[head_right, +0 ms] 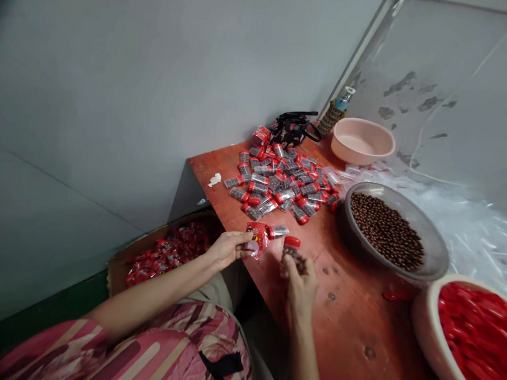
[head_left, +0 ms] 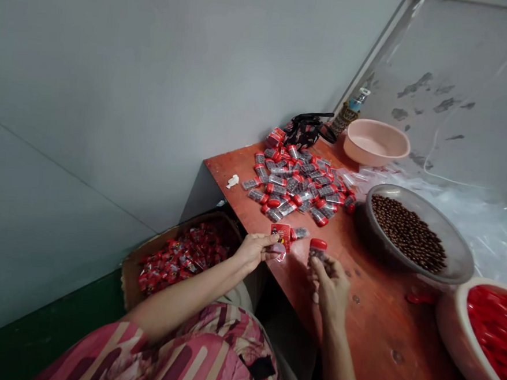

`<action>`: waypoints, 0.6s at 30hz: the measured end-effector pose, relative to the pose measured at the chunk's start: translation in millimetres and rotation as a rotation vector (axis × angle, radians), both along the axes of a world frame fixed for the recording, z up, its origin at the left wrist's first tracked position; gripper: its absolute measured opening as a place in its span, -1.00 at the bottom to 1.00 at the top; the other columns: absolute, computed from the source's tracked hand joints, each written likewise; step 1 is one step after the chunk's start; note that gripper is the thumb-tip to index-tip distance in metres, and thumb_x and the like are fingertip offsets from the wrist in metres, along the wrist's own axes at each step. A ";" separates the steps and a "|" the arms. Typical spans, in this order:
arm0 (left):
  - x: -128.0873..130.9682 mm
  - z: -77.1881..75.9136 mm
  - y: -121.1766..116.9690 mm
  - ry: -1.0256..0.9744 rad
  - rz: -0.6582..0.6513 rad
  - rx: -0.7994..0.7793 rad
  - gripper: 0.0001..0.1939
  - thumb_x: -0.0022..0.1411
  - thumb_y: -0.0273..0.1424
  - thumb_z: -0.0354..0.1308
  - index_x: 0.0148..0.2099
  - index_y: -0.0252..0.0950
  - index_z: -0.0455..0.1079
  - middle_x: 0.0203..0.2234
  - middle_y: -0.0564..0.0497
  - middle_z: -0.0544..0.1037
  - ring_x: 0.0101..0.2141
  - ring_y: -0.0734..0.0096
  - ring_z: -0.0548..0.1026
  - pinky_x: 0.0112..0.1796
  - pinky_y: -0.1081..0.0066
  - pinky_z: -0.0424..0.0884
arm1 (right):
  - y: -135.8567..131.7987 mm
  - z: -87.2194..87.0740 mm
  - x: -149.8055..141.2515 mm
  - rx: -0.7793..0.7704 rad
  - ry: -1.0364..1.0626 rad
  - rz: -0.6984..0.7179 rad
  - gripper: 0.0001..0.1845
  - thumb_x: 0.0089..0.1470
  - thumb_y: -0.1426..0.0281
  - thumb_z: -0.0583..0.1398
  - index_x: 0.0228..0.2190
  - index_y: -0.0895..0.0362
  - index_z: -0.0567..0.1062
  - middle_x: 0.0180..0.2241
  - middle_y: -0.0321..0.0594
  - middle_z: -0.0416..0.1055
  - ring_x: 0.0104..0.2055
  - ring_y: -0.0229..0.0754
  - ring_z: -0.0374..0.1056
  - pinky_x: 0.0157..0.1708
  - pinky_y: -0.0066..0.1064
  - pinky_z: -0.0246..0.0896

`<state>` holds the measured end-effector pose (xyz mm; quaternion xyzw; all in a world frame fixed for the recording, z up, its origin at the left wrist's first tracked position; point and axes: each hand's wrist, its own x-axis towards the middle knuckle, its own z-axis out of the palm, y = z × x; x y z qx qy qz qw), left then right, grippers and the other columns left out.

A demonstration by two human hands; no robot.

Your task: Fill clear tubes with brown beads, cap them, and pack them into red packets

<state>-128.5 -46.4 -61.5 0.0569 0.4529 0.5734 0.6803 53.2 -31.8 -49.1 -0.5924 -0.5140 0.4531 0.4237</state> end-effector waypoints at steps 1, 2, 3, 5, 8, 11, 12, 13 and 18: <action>1.5 -0.7 0.6 -0.007 0.004 0.009 -0.77 -0.11 -0.40 0.32 -0.50 -0.50 0.40 -0.67 -0.04 0.46 -0.66 0.54 0.41 -0.61 0.55 0.39 | -16.4 -0.8 -2.1 0.002 0.051 0.006 -0.63 -0.12 0.18 0.22 -0.31 0.18 0.39 -0.54 -0.30 0.38 -0.56 -0.28 0.27 -0.56 -0.46 0.20; 3.2 -1.5 1.3 -0.012 0.010 0.015 -0.77 -0.11 -0.39 0.32 -0.53 -0.49 0.39 -0.68 -0.03 0.45 -0.67 0.55 0.40 -0.61 0.56 0.38 | -31.3 -2.3 -4.5 0.005 0.090 0.012 -0.64 -0.12 0.21 0.23 -0.30 0.17 0.39 -0.54 -0.30 0.37 -0.57 -0.29 0.27 -0.57 -0.48 0.20; 5.1 -2.1 2.1 -0.020 0.018 0.014 -0.77 -0.12 -0.40 0.32 -0.54 -0.48 0.38 -0.68 -0.01 0.44 -0.67 0.55 0.40 -0.61 0.56 0.38 | -44.2 -4.4 -7.2 0.000 0.113 0.018 -0.65 -0.11 0.22 0.23 -0.29 0.16 0.38 -0.52 -0.31 0.37 -0.57 -0.31 0.26 -0.58 -0.48 0.21; 9.4 -2.9 3.5 -0.043 0.035 0.000 -0.78 -0.11 -0.41 0.32 -0.53 -0.46 0.37 -0.67 0.00 0.45 -0.66 0.55 0.40 -0.60 0.54 0.39 | -62.5 -9.9 -13.2 -0.012 0.118 0.039 -0.66 -0.09 0.25 0.23 -0.26 0.15 0.37 -0.48 -0.30 0.37 -0.56 -0.32 0.27 -0.58 -0.48 0.24; 16.9 -1.3 4.3 -0.095 0.054 0.001 -0.81 -0.09 -0.43 0.30 -0.48 -0.45 0.38 -0.64 0.00 0.46 -0.62 0.54 0.42 -0.56 0.52 0.42 | -73.0 -17.7 -22.0 -0.016 0.112 0.049 -0.66 -0.08 0.26 0.23 -0.25 0.15 0.36 -0.47 -0.29 0.38 -0.53 -0.29 0.30 -0.57 -0.47 0.27; 24.7 3.6 2.6 -0.157 0.048 0.023 -0.82 -0.07 -0.44 0.29 -0.44 -0.46 0.39 -0.63 0.00 0.47 -0.62 0.53 0.42 -0.55 0.51 0.41 | -72.1 -20.5 -28.8 -0.005 0.119 0.031 -0.67 -0.09 0.26 0.23 -0.27 0.15 0.36 -0.48 -0.29 0.39 -0.53 -0.27 0.31 -0.59 -0.46 0.28; 27.3 5.7 1.6 -0.177 0.048 0.029 -0.82 -0.07 -0.45 0.29 -0.43 -0.46 0.39 -0.62 0.00 0.47 -0.61 0.52 0.42 -0.54 0.51 0.42 | -71.0 -20.4 -30.3 -0.001 0.118 0.016 -0.68 -0.09 0.26 0.23 -0.28 0.14 0.36 -0.48 -0.29 0.40 -0.54 -0.27 0.32 -0.59 -0.46 0.28; 29.9 7.8 0.5 -0.191 0.050 0.034 -0.82 -0.08 -0.45 0.30 -0.43 -0.45 0.39 -0.61 -0.01 0.48 -0.60 0.52 0.43 -0.52 0.50 0.42 | -69.8 -20.0 -31.5 0.002 0.118 0.000 -0.68 -0.09 0.26 0.23 -0.28 0.14 0.35 -0.48 -0.30 0.40 -0.54 -0.27 0.32 -0.59 -0.46 0.28; 40.3 14.3 -5.0 -0.132 0.017 0.096 -0.73 -0.16 -0.41 0.35 -0.43 -0.47 0.38 -0.61 -0.02 0.49 -0.61 0.52 0.43 -0.52 0.51 0.38 | -64.7 -17.5 -31.1 0.008 0.137 -0.040 -0.69 -0.09 0.26 0.24 -0.29 0.13 0.35 -0.51 -0.31 0.40 -0.56 -0.27 0.33 -0.60 -0.46 0.29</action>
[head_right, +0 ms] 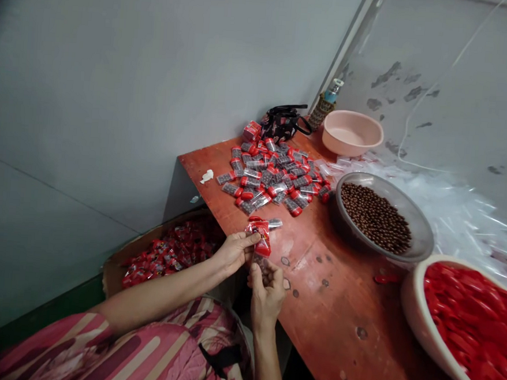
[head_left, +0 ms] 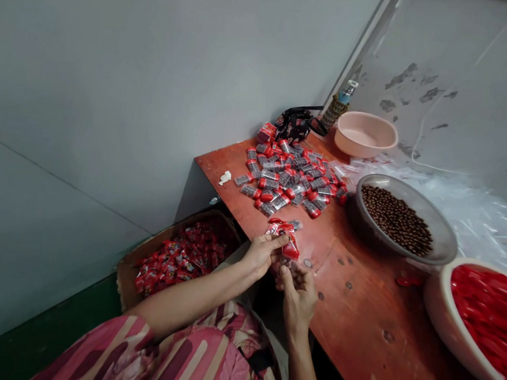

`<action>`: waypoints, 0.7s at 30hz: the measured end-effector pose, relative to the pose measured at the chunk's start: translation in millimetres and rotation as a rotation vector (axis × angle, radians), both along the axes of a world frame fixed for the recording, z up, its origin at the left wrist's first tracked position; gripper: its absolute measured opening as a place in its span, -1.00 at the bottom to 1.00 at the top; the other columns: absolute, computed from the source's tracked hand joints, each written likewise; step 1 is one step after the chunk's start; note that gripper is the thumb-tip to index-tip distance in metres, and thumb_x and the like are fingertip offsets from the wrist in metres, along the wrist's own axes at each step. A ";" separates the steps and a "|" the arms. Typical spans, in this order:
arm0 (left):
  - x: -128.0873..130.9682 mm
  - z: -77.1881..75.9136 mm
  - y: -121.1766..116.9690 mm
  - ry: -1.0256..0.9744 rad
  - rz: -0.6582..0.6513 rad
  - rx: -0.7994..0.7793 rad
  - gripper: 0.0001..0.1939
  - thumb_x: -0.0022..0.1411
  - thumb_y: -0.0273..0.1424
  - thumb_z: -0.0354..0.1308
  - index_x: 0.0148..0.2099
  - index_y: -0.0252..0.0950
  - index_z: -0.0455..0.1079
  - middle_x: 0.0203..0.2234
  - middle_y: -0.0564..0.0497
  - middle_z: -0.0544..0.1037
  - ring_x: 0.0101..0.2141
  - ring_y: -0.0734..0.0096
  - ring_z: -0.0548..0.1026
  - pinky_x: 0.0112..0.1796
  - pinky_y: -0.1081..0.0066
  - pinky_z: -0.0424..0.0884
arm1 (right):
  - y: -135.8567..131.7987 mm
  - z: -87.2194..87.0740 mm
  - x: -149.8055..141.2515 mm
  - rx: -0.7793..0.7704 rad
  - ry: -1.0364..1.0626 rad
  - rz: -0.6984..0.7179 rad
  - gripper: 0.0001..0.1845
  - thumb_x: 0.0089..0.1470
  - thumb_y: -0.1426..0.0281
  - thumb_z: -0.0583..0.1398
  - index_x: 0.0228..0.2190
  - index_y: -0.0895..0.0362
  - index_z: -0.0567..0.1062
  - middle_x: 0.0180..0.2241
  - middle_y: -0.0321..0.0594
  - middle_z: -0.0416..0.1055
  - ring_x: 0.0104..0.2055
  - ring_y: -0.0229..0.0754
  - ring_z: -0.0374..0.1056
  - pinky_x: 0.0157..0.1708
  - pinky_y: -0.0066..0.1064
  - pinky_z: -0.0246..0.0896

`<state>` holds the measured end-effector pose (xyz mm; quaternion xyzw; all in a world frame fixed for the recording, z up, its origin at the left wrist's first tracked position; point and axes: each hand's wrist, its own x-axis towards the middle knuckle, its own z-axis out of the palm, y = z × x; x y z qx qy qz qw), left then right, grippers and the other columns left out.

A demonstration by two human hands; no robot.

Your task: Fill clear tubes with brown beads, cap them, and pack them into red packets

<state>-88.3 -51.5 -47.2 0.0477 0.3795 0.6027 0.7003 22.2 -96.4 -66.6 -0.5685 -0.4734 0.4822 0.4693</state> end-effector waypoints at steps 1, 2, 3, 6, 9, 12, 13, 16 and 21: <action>0.8 0.3 -0.7 0.023 -0.006 0.023 -0.72 -0.17 -0.40 0.35 -0.43 -0.47 0.39 -0.61 -0.02 0.49 -0.62 0.53 0.42 -0.53 0.52 0.36 | 1.1 0.2 1.1 -0.005 0.012 0.008 -0.69 -0.10 0.26 0.24 -0.30 0.14 0.35 -0.51 -0.31 0.40 -0.56 -0.27 0.33 -0.60 -0.47 0.29; 1.0 0.4 -1.1 0.042 -0.017 0.047 -0.71 -0.18 -0.39 0.35 -0.42 -0.47 0.39 -0.60 -0.01 0.49 -0.62 0.53 0.42 -0.53 0.53 0.35 | 2.3 0.3 2.3 -0.013 0.031 0.021 -0.69 -0.10 0.26 0.24 -0.31 0.14 0.35 -0.52 -0.31 0.39 -0.58 -0.28 0.33 -0.62 -0.47 0.28; 0.7 0.2 -1.2 0.057 -0.030 0.072 -0.71 -0.18 -0.38 0.35 -0.42 -0.47 0.39 -0.60 -0.01 0.49 -0.61 0.54 0.42 -0.53 0.53 0.35 | 3.5 0.1 3.5 -0.024 0.057 0.037 -0.70 -0.10 0.26 0.24 -0.32 0.15 0.35 -0.54 -0.32 0.39 -0.59 -0.28 0.33 -0.63 -0.48 0.27; -2.2 -1.4 -0.9 0.099 -0.108 0.133 -0.69 -0.19 -0.36 0.35 -0.40 -0.47 0.41 -0.56 -0.02 0.50 -0.58 0.53 0.44 -0.50 0.53 0.36 | 6.5 -2.0 5.9 -0.031 0.108 0.047 -0.71 -0.10 0.26 0.24 -0.35 0.16 0.35 -0.56 -0.34 0.37 -0.61 -0.29 0.32 -0.65 -0.48 0.26; -4.4 -4.6 -0.6 0.163 -0.200 0.123 -0.66 -0.23 -0.34 0.37 -0.41 -0.49 0.44 -0.59 -0.03 0.49 -0.59 0.51 0.43 -0.51 0.51 0.35 | 6.8 -6.1 5.3 0.046 0.044 -0.005 -0.70 -0.12 0.27 0.26 -0.34 0.16 0.36 -0.54 -0.33 0.38 -0.59 -0.30 0.31 -0.61 -0.48 0.27; -5.4 -5.3 -0.9 0.219 -0.256 0.095 -0.66 -0.25 -0.33 0.37 -0.42 -0.50 0.46 -0.62 -0.02 0.48 -0.62 0.53 0.41 -0.54 0.52 0.32 | 5.3 -9.3 4.5 0.102 -0.013 -0.016 -0.70 -0.12 0.28 0.25 -0.33 0.15 0.36 -0.50 -0.30 0.40 -0.56 -0.30 0.31 -0.58 -0.48 0.28; -6.0 -4.3 -0.9 0.228 -0.269 0.092 -0.66 -0.25 -0.33 0.37 -0.43 -0.50 0.46 -0.63 -0.02 0.47 -0.63 0.53 0.40 -0.54 0.51 0.31 | 5.1 -9.7 4.8 0.102 -0.010 -0.011 -0.70 -0.11 0.28 0.25 -0.32 0.15 0.36 -0.50 -0.29 0.40 -0.56 -0.30 0.31 -0.59 -0.48 0.27; -9.8 1.4 -0.5 0.230 -0.321 0.104 -0.69 -0.27 -0.33 0.37 -0.50 -0.49 0.46 -0.68 0.00 0.45 -0.64 0.53 0.38 -0.54 0.50 0.30 | 5.7 -9.0 8.4 0.048 0.071 0.048 -0.72 -0.11 0.28 0.25 -0.35 0.15 0.36 -0.57 -0.34 0.38 -0.61 -0.30 0.30 -0.64 -0.48 0.24; -14.4 5.1 1.3 0.287 -0.401 0.175 -0.75 -0.24 -0.35 0.36 -0.54 -0.46 0.45 -0.68 0.01 0.46 -0.64 0.54 0.37 -0.54 0.51 0.28 | 7.7 -6.2 13.3 -0.019 0.168 0.108 -0.76 -0.12 0.27 0.25 -0.40 0.13 0.37 -0.62 -0.39 0.35 -0.66 -0.32 0.27 -0.69 -0.51 0.17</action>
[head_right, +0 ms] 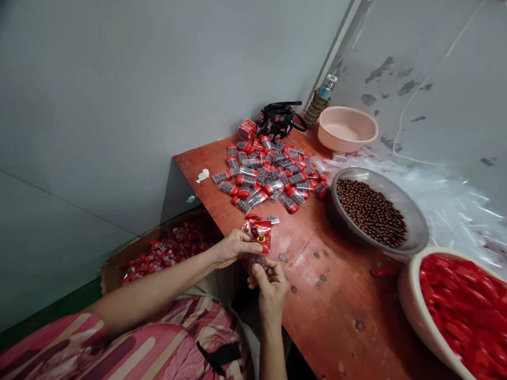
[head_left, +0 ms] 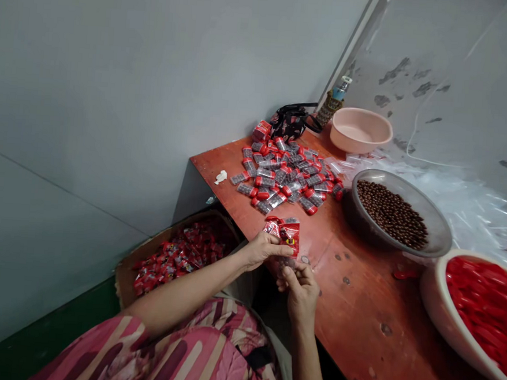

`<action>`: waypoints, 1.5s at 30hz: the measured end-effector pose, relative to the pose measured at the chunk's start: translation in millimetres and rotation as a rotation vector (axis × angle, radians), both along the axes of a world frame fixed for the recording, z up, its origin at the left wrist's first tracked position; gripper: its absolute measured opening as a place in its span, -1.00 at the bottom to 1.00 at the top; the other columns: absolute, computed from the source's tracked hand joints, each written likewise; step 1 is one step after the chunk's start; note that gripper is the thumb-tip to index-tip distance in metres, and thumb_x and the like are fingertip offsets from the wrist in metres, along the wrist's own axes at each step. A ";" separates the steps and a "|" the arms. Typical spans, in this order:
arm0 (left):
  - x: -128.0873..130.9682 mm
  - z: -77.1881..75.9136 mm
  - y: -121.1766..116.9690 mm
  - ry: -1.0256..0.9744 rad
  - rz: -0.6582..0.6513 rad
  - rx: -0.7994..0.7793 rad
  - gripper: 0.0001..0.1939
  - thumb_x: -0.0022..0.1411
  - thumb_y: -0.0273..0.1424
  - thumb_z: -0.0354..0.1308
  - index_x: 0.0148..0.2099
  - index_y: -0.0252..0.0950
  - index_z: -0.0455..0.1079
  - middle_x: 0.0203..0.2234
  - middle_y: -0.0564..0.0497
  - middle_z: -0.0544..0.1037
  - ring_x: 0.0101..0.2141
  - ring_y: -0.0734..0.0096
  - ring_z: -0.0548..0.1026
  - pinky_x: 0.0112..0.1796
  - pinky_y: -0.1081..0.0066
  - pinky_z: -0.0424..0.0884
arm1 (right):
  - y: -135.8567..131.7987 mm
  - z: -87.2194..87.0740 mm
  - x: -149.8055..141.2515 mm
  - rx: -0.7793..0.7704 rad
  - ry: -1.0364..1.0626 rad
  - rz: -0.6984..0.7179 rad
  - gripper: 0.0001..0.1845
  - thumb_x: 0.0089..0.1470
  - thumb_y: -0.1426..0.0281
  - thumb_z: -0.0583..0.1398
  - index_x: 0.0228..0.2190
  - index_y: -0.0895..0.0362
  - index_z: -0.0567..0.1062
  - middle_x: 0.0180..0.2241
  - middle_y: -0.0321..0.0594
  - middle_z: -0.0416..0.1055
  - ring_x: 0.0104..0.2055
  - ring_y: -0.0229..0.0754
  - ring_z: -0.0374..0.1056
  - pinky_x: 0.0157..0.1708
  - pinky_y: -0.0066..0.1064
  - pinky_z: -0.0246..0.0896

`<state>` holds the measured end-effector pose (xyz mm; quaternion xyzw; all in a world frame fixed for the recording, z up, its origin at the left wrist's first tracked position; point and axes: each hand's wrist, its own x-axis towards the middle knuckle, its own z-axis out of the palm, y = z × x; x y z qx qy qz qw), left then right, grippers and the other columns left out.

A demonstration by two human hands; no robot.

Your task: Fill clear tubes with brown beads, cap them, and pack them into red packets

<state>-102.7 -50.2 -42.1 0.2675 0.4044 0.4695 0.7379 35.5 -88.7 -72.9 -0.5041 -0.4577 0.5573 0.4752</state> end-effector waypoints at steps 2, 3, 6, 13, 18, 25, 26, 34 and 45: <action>0.8 -2.1 0.2 0.053 0.011 0.019 -0.76 -0.24 -0.36 0.35 -0.52 -0.45 0.47 -0.65 -0.01 0.48 -0.62 0.53 0.38 -0.53 0.51 0.28 | -0.6 0.3 -0.8 0.041 -0.070 -0.089 -0.73 -0.16 0.26 0.27 -0.38 0.13 0.40 -0.54 -0.33 0.41 -0.60 -0.29 0.31 -0.64 -0.48 0.21; 1.5 -3.1 0.1 0.074 0.017 0.023 -0.75 -0.24 -0.35 0.35 -0.51 -0.45 0.48 -0.64 -0.02 0.49 -0.60 0.52 0.39 -0.52 0.51 0.29 | -1.0 0.3 -1.5 0.063 -0.101 -0.133 -0.70 -0.18 0.26 0.28 -0.37 0.13 0.41 -0.51 -0.30 0.42 -0.57 -0.28 0.32 -0.61 -0.47 0.23; 3.3 -3.9 -0.5 0.105 0.024 0.029 -0.74 -0.23 -0.33 0.35 -0.51 -0.45 0.47 -0.64 -0.02 0.49 -0.60 0.49 0.40 -0.51 0.48 0.30 | -1.2 0.4 -3.3 0.035 -0.048 -0.128 -0.71 -0.16 0.24 0.26 -0.38 0.14 0.42 -0.57 -0.33 0.39 -0.63 -0.31 0.28 -0.67 -0.49 0.17; 3.4 1.6 -0.3 0.091 -0.039 -0.022 -0.71 -0.25 -0.31 0.35 -0.54 -0.47 0.44 -0.68 -0.02 0.45 -0.66 0.51 0.37 -0.57 0.48 0.28 | 0.4 6.8 -2.0 -0.029 -0.009 -0.097 -0.73 -0.15 0.26 0.27 -0.41 0.17 0.40 -0.59 -0.36 0.35 -0.66 -0.36 0.23 -0.72 -0.56 0.12; 4.2 0.9 -3.0 0.062 -0.028 -0.041 -0.70 -0.24 -0.31 0.34 -0.51 -0.48 0.44 -0.67 -0.04 0.47 -0.65 0.50 0.39 -0.55 0.48 0.30 | -0.5 2.1 -4.9 -0.065 0.099 -0.068 -0.75 -0.12 0.25 0.25 -0.44 0.16 0.39 -0.61 -0.38 0.34 -0.71 -0.40 0.19 -0.76 -0.58 0.04; 10.8 -6.3 -15.9 -0.008 -0.040 -0.016 -0.71 -0.14 -0.28 0.29 -0.55 -0.45 0.38 -0.72 0.02 0.40 -0.70 0.51 0.34 -0.63 0.47 0.27 | 0.3 -2.8 -6.7 -0.028 0.036 -0.104 -0.75 -0.15 0.28 0.27 -0.42 0.15 0.40 -0.63 -0.40 0.35 -0.68 -0.35 0.24 -0.74 -0.55 0.13; 11.0 -7.0 -16.4 -0.029 -0.032 -0.015 -0.71 -0.13 -0.28 0.28 -0.54 -0.45 0.38 -0.71 0.02 0.40 -0.71 0.50 0.34 -0.63 0.46 0.27 | 0.4 -3.2 -6.3 -0.033 0.062 -0.093 -0.76 -0.14 0.29 0.27 -0.41 0.15 0.40 -0.63 -0.41 0.35 -0.68 -0.36 0.24 -0.73 -0.56 0.14; 6.4 -7.0 -14.3 -0.113 0.093 -0.093 -0.70 -0.17 -0.33 0.33 -0.44 -0.50 0.44 -0.62 -0.04 0.46 -0.64 0.56 0.36 -0.61 0.54 0.22 | -5.0 -6.6 -6.2 -0.078 0.236 -0.030 -0.67 -0.13 0.36 0.28 -0.26 0.13 0.37 -0.44 -0.28 0.47 -0.44 -0.22 0.43 -0.41 -0.35 0.38; -18.2 -6.7 -33.1 -0.224 -0.175 -0.066 -0.76 -0.12 -0.39 0.30 -0.44 -0.52 0.45 -0.59 -0.07 0.47 -0.54 0.45 0.43 -0.37 0.39 0.34 | 10.7 -7.1 -20.4 -0.132 0.260 0.110 -0.70 -0.22 0.38 0.32 -0.50 0.11 0.26 -0.69 -0.50 0.35 -0.72 -0.38 0.25 -0.71 -0.58 0.18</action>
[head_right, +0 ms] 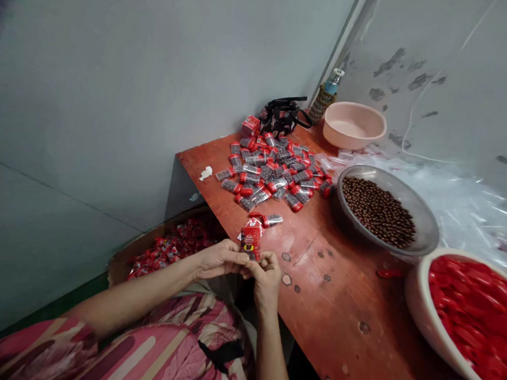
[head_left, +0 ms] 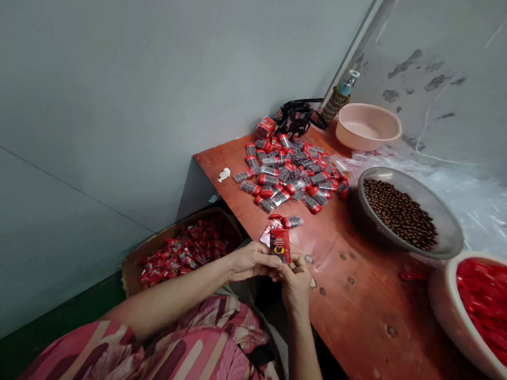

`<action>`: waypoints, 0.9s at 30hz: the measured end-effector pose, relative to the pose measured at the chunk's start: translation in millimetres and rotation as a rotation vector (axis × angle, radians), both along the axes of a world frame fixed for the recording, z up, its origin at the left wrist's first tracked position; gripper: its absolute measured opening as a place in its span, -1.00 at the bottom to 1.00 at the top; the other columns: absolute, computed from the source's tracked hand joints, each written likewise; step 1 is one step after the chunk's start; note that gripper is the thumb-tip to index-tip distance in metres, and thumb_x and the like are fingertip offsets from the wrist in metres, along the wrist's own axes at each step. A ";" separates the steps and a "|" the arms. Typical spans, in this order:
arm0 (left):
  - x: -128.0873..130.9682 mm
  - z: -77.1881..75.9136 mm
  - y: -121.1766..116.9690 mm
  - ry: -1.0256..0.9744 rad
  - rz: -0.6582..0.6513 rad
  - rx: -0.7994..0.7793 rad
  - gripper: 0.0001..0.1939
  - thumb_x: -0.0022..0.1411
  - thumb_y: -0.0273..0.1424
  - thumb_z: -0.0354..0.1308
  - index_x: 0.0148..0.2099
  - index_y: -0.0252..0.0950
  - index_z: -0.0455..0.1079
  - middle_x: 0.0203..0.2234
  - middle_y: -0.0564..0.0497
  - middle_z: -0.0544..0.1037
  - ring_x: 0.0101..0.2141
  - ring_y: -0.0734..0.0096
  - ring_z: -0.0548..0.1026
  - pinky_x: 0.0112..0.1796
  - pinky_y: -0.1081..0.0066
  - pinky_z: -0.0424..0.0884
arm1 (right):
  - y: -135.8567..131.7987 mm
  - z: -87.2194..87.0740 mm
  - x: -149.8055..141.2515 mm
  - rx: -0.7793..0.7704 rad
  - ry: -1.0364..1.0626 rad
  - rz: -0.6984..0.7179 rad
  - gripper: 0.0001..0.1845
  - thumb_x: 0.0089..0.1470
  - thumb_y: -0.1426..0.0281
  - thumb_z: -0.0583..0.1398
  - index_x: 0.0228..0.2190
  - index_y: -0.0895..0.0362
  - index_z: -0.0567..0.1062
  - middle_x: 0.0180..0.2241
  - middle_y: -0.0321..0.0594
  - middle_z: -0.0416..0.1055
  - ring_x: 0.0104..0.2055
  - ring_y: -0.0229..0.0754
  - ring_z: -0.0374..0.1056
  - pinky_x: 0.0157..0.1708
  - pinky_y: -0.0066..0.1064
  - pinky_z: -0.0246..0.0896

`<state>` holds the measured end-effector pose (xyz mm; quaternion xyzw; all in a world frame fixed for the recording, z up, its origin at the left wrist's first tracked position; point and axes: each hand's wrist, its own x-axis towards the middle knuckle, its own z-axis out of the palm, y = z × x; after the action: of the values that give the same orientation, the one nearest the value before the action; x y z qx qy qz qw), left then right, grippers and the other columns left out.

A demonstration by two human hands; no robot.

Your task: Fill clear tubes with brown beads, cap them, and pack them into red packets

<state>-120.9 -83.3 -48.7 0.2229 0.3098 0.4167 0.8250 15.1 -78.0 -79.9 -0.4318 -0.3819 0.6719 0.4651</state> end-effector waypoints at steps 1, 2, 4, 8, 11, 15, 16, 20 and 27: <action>-7.3 -1.0 -3.5 0.009 0.015 -0.011 -0.74 -0.12 -0.39 0.31 -0.41 -0.53 0.46 -0.56 -0.10 0.49 -0.50 0.42 0.45 -0.33 0.37 0.35 | 0.8 0.7 -3.8 -0.014 -0.015 0.044 -0.68 -0.24 0.38 0.33 -0.48 0.11 0.27 -0.68 -0.48 0.36 -0.72 -0.38 0.25 -0.71 -0.57 0.19; -15.8 -3.1 -8.3 0.035 0.048 -0.024 -0.73 -0.12 -0.39 0.31 -0.38 -0.52 0.46 -0.50 -0.13 0.52 -0.45 0.39 0.47 -0.27 0.35 0.35 | 1.1 1.6 -7.3 -0.028 -0.025 0.080 -0.67 -0.27 0.39 0.33 -0.46 0.11 0.28 -0.65 -0.47 0.38 -0.70 -0.37 0.27 -0.69 -0.56 0.20; -36.7 -11.2 -21.8 0.152 0.138 -0.055 -0.69 -0.08 -0.34 0.29 -0.30 -0.48 0.47 -0.35 -0.18 0.54 -0.31 0.31 0.49 -0.15 0.31 0.32 | 0.7 3.1 -11.7 -0.050 -0.047 0.114 -0.64 -0.27 0.39 0.33 -0.41 0.12 0.29 -0.61 -0.43 0.41 -0.66 -0.34 0.30 -0.67 -0.55 0.23; -79.3 -34.3 -48.3 0.779 0.294 -0.021 -0.46 -0.04 -0.22 0.23 -0.01 -0.35 0.35 -0.04 -0.18 0.41 -0.03 0.12 0.36 -0.02 0.19 0.25 | -1.0 1.4 -6.7 -0.036 -0.107 0.038 -0.70 -0.18 0.34 0.29 -0.38 0.13 0.31 -0.60 -0.38 0.40 -0.65 -0.33 0.31 -0.70 -0.54 0.21; -85.3 -42.8 -45.1 1.335 0.400 0.264 -0.45 0.00 -0.19 0.19 0.04 -0.30 0.31 0.04 -0.17 0.33 0.03 0.13 0.31 0.03 0.15 0.20 | -1.6 -3.0 0.2 -0.021 -0.125 0.017 -0.73 -0.12 0.29 0.26 -0.40 0.13 0.32 -0.59 -0.36 0.39 -0.65 -0.33 0.30 -0.71 -0.55 0.20; -54.3 -38.7 -3.5 1.544 0.328 0.928 -0.55 0.19 -0.24 0.00 0.08 -0.33 0.25 0.06 -0.12 0.31 0.10 0.25 0.21 0.10 0.19 0.11 | -3.7 -3.3 1.6 -0.004 -0.144 0.037 -0.77 -0.06 0.25 0.22 -0.42 0.13 0.33 -0.57 -0.35 0.40 -0.63 -0.34 0.30 -0.70 -0.56 0.19; -45.2 -37.5 8.5 1.590 0.286 1.015 -0.54 0.19 -0.23 -0.01 0.10 -0.33 0.23 0.07 -0.12 0.30 0.12 0.22 0.17 0.11 0.14 0.08 | -4.5 -2.1 1.4 0.002 -0.158 0.039 -0.77 -0.06 0.25 0.22 -0.42 0.14 0.33 -0.57 -0.35 0.40 -0.63 -0.34 0.30 -0.69 -0.56 0.19; -22.6 -41.1 39.2 1.720 0.192 1.119 -0.60 0.19 -0.28 0.01 0.05 -0.31 0.28 0.06 -0.11 0.31 0.12 0.14 0.15 0.10 0.04 0.04 | -7.6 4.2 4.7 0.024 -0.221 0.021 -0.77 -0.05 0.23 0.20 -0.43 0.15 0.36 -0.57 -0.32 0.39 -0.65 -0.36 0.28 -0.69 -0.55 0.19; -17.7 -58.8 39.7 1.684 0.341 1.153 -0.76 0.22 -0.37 -0.01 -0.13 -0.27 0.42 -0.07 -0.05 0.46 0.09 0.16 0.21 0.08 -0.05 0.03 | -1.1 2.4 10.3 0.035 -0.286 0.002 -0.77 -0.03 0.23 0.18 -0.45 0.16 0.37 -0.54 -0.30 0.38 -0.61 -0.34 0.29 -0.64 -0.53 0.20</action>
<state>-138.6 -43.6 -107.6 0.7567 0.5675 0.3224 0.0390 25.3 -79.1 -77.5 -0.5145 -0.4563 0.5972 0.4127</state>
